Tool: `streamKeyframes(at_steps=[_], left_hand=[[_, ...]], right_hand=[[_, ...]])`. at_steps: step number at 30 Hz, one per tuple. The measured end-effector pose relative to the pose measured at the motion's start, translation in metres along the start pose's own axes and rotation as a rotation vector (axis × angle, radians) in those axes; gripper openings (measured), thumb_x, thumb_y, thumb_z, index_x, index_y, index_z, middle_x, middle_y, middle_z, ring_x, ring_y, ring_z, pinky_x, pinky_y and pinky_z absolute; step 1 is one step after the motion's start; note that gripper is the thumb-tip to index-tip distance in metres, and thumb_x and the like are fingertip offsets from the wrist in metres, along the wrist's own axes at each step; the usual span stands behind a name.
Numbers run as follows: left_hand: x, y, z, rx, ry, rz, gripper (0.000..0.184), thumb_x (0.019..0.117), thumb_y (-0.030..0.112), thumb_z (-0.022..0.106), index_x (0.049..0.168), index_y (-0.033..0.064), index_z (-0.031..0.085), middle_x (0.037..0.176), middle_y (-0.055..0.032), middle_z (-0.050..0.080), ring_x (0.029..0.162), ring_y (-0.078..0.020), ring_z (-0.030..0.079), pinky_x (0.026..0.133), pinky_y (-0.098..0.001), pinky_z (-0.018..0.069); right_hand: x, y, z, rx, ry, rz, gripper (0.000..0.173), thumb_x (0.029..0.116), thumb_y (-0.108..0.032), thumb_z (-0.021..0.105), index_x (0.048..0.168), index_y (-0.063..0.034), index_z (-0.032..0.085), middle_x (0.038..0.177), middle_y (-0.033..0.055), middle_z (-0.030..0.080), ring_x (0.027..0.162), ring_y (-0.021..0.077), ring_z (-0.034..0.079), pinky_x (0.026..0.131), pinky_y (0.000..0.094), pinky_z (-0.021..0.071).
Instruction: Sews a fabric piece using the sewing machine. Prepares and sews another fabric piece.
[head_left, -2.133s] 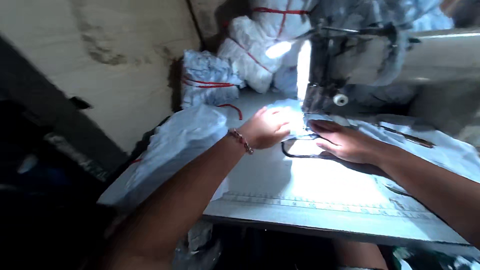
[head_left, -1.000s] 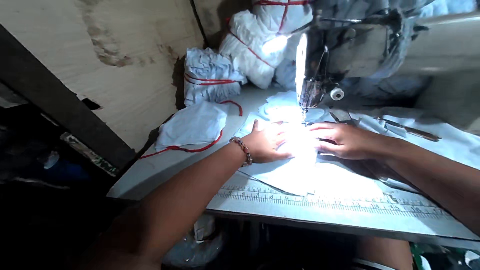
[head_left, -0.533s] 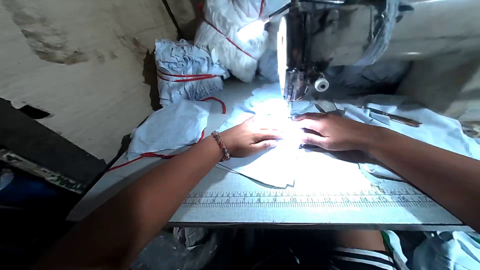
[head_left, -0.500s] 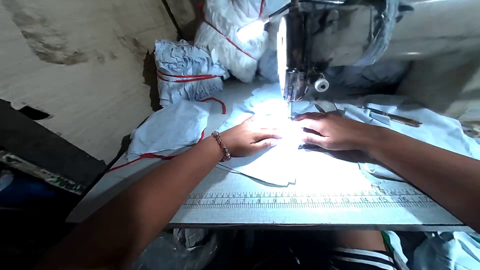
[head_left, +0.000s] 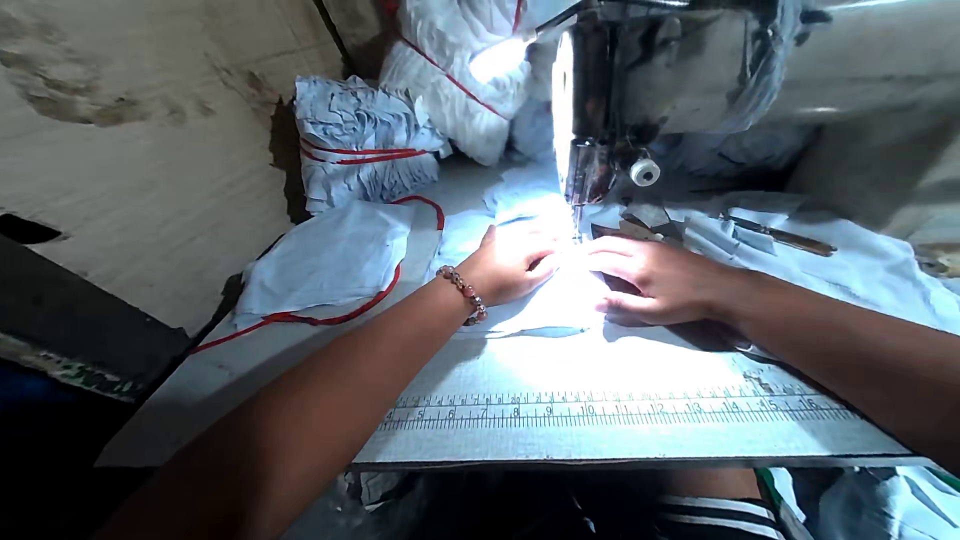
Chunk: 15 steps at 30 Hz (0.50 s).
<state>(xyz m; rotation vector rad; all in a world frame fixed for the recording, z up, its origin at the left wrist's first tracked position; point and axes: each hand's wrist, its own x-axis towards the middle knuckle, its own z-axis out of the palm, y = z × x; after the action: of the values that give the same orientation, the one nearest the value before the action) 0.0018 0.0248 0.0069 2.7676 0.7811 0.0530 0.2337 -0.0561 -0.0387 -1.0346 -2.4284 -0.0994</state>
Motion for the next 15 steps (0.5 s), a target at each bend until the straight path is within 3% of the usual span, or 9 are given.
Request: streamKeyframes(at_steps=[1, 3, 4, 7, 12, 15], left_hand=[[-0.002, -0.006, 0.005, -0.005, 0.079, 0.074, 0.037, 0.1074, 0.020, 0.046, 0.137, 0.0091, 0.066, 0.153, -0.0073, 0.053, 0.147, -0.0284, 0.042, 0.118, -0.0638, 0.0253], [0.001, -0.028, 0.020, -0.018, 0.330, 0.382, 0.028, 0.1011, 0.015, 0.054, 0.116, 0.0062, 0.076, 0.128, -0.0112, 0.070, 0.126, -0.0272, 0.062, 0.107, -0.0551, 0.0442], [0.002, -0.036, 0.019, -0.041, 0.329, 0.471, 0.026, 0.1000, 0.015, 0.055, 0.110, 0.0067, 0.077, 0.119, -0.0088, 0.073, 0.118, -0.0243, 0.066, 0.106, -0.0537, 0.0444], [-0.005, -0.040, 0.003, -0.060, 0.091, 0.431, 0.031, 0.1007, 0.014, 0.051, 0.116, 0.0056, 0.077, 0.125, -0.0080, 0.072, 0.125, -0.0259, 0.063, 0.115, -0.0607, 0.0312], [0.000, -0.049, -0.001, 0.003, -0.010, 0.376, 0.040, 0.1028, 0.020, 0.043, 0.127, 0.0053, 0.072, 0.142, -0.0115, 0.063, 0.143, -0.0350, 0.046, 0.118, -0.0673, 0.0218], [-0.001, -0.043, -0.004, 0.027, -0.064, 0.285, 0.042, 0.1050, 0.021, 0.040, 0.132, 0.0060, 0.069, 0.149, -0.0113, 0.057, 0.149, -0.0352, 0.038, 0.120, -0.0669, 0.0160]], right_hand=[[-0.001, 0.000, 0.000, 0.023, -0.012, 0.011, 0.047, 0.0920, -0.042, 0.059, 0.115, -0.0042, 0.073, 0.119, 0.0100, 0.070, 0.110, 0.0213, 0.067, 0.093, 0.0384, 0.0559], [-0.001, 0.002, -0.002, 0.044, -0.021, 0.045, 0.044, 0.0928, -0.042, 0.058, 0.111, -0.0059, 0.074, 0.115, 0.0076, 0.070, 0.106, 0.0185, 0.067, 0.090, 0.0368, 0.0562], [-0.001, 0.003, -0.002, 0.047, -0.017, 0.052, 0.043, 0.0924, -0.042, 0.057, 0.108, -0.0065, 0.075, 0.113, 0.0070, 0.070, 0.103, 0.0176, 0.067, 0.088, 0.0364, 0.0564], [-0.001, 0.006, -0.001, 0.034, -0.018, 0.078, 0.046, 0.0909, -0.045, 0.057, 0.109, -0.0063, 0.074, 0.114, 0.0082, 0.070, 0.103, 0.0186, 0.068, 0.087, 0.0380, 0.0568], [-0.001, 0.008, -0.003, 0.003, -0.086, 0.187, 0.057, 0.0901, -0.053, 0.059, 0.121, -0.0069, 0.072, 0.125, 0.0085, 0.068, 0.114, 0.0232, 0.066, 0.095, 0.0449, 0.0547], [-0.001, 0.008, -0.004, -0.006, -0.128, 0.256, 0.057, 0.0908, -0.052, 0.061, 0.124, -0.0070, 0.071, 0.129, 0.0093, 0.067, 0.122, 0.0266, 0.062, 0.101, 0.0499, 0.0509]])
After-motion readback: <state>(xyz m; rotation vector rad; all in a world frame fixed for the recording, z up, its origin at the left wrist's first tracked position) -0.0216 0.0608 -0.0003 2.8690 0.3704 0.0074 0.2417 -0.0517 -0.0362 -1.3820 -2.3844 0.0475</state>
